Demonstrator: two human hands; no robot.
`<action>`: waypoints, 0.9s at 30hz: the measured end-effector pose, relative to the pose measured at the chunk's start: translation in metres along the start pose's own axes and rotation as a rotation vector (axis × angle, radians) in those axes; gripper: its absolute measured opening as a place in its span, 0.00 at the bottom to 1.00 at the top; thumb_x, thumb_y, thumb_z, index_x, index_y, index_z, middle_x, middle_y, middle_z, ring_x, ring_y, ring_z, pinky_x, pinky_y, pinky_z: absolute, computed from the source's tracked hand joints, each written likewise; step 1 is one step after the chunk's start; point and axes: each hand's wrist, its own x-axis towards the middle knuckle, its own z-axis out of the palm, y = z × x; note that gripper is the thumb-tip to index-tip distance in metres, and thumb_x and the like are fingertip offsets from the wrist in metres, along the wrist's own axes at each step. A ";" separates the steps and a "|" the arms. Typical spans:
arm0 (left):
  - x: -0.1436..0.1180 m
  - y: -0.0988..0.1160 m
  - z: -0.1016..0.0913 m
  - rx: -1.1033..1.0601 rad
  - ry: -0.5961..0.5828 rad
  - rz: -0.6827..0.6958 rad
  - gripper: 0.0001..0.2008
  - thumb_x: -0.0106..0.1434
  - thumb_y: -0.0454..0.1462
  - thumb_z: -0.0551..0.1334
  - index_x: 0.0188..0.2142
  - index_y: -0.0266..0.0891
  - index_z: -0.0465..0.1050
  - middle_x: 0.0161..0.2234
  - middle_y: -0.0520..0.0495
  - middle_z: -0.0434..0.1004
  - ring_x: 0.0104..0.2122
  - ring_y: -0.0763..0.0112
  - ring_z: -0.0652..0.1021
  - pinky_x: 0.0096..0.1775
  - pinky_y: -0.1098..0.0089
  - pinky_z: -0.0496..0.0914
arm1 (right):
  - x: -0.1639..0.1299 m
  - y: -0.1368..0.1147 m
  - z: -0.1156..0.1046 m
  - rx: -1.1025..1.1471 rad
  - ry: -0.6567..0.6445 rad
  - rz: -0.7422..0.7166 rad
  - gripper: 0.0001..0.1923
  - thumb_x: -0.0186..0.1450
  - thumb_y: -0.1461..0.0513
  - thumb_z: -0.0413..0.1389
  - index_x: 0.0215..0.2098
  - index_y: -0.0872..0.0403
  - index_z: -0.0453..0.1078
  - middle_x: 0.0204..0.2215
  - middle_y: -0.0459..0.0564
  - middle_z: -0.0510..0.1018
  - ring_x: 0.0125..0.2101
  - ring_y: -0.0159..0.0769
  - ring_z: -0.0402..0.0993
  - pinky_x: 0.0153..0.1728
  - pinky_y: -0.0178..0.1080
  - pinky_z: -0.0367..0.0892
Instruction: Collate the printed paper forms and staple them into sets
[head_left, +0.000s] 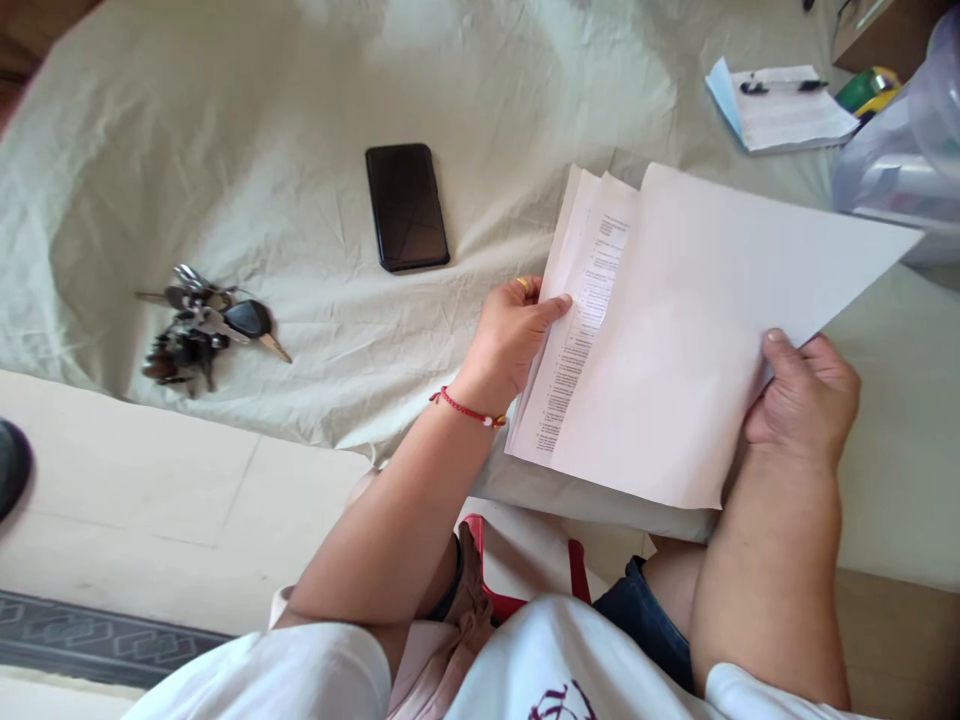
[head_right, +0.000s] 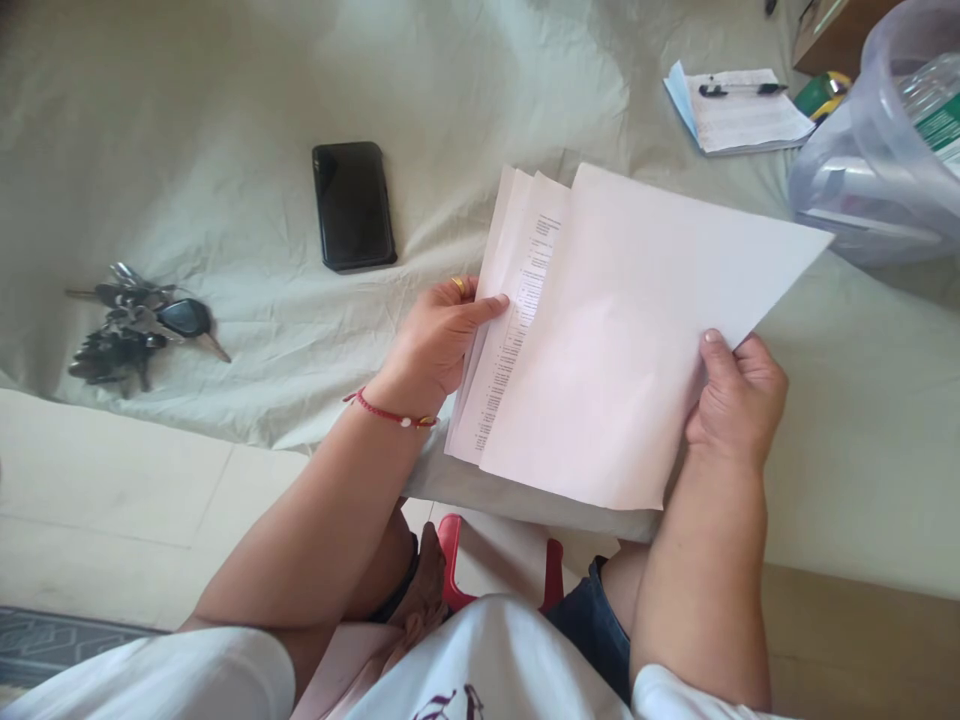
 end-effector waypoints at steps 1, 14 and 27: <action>-0.001 0.001 0.001 -0.007 0.003 -0.005 0.12 0.66 0.34 0.74 0.37 0.43 0.71 0.31 0.51 0.80 0.32 0.66 0.83 0.39 0.64 0.79 | 0.000 0.001 0.000 -0.032 -0.007 -0.004 0.14 0.47 0.58 0.74 0.33 0.50 0.87 0.34 0.42 0.89 0.36 0.35 0.82 0.57 0.49 0.81; -0.004 0.003 0.000 0.012 -0.008 0.007 0.08 0.71 0.37 0.69 0.35 0.42 0.74 0.27 0.51 0.76 0.29 0.68 0.79 0.35 0.68 0.75 | 0.001 0.007 -0.007 -0.152 -0.204 0.097 0.23 0.44 0.56 0.77 0.38 0.52 0.83 0.38 0.48 0.90 0.35 0.36 0.82 0.48 0.45 0.81; -0.011 0.002 0.001 0.080 0.091 0.146 0.29 0.62 0.27 0.70 0.58 0.51 0.67 0.39 0.56 0.73 0.32 0.72 0.78 0.40 0.69 0.73 | 0.004 0.008 -0.004 -0.062 -0.140 0.051 0.21 0.40 0.62 0.74 0.33 0.54 0.80 0.34 0.48 0.87 0.35 0.37 0.80 0.46 0.43 0.81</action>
